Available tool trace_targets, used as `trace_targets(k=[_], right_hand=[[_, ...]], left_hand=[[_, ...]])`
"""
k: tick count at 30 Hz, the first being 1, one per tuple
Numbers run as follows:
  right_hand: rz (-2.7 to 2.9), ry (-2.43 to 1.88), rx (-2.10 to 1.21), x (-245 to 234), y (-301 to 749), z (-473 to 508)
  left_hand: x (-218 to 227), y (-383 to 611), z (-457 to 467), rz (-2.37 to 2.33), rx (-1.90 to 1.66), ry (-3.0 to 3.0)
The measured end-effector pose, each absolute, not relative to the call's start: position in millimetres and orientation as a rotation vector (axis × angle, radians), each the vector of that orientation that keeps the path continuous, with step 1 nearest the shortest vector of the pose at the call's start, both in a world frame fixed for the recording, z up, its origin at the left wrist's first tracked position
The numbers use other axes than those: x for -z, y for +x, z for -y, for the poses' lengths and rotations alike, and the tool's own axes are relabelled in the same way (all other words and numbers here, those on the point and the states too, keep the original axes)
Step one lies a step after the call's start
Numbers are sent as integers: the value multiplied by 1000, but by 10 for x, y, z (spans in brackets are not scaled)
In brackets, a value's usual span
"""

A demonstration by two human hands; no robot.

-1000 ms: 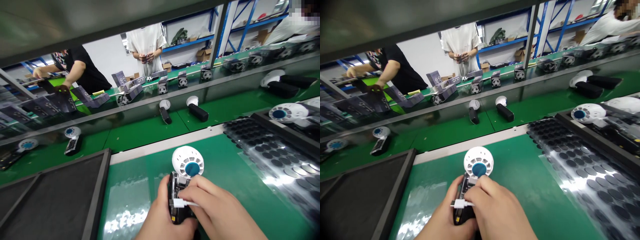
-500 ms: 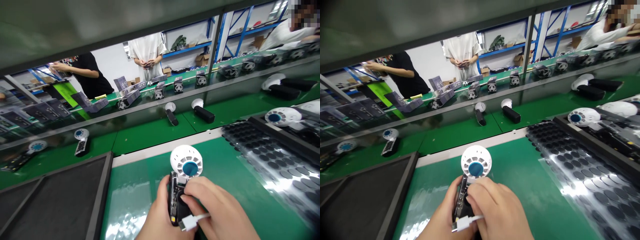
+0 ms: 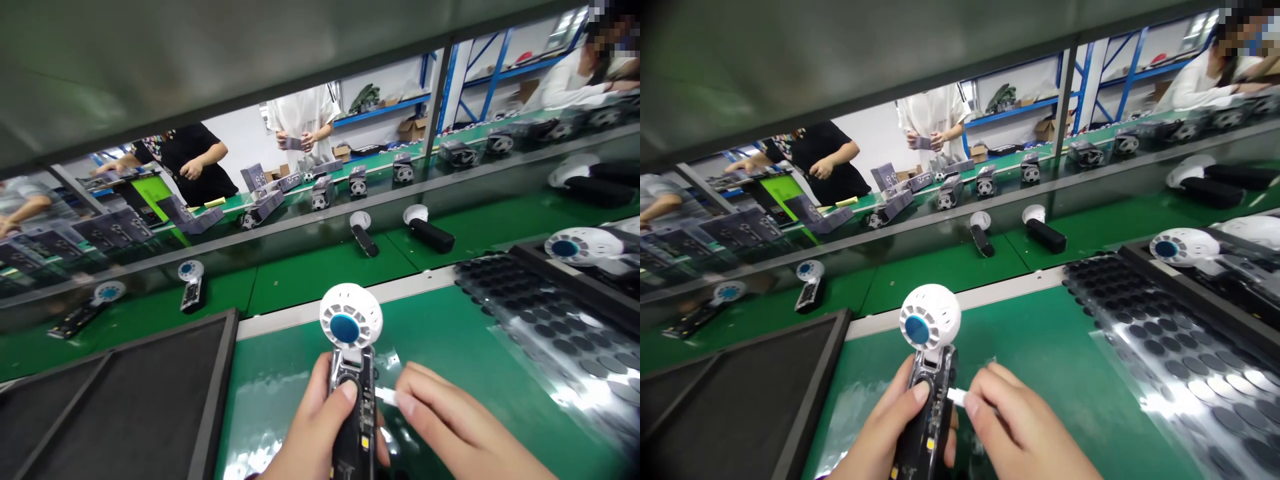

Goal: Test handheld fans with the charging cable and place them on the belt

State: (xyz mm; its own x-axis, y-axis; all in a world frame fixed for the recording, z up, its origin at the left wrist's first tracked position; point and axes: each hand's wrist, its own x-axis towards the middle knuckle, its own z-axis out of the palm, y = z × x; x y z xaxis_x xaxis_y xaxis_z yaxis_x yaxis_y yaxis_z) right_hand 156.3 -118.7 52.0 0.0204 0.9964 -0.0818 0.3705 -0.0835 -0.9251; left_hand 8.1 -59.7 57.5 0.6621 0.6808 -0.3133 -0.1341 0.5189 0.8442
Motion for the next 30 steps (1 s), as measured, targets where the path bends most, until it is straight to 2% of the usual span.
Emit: trace_targets(k=[13, 23, 30], right_hand=[[1578, -1576, -972, -511, 1582, 1199], [1634, -1626, -912, -430, 1543, 1190], [1509, -1722, -704, -494, 1800, 1175]], left_hand=[[-559, 68, 552, -626, -557, 822], [-450, 52, 592, -843, -492, 1010], [-474, 129, 54, -1113, -779, 1205]])
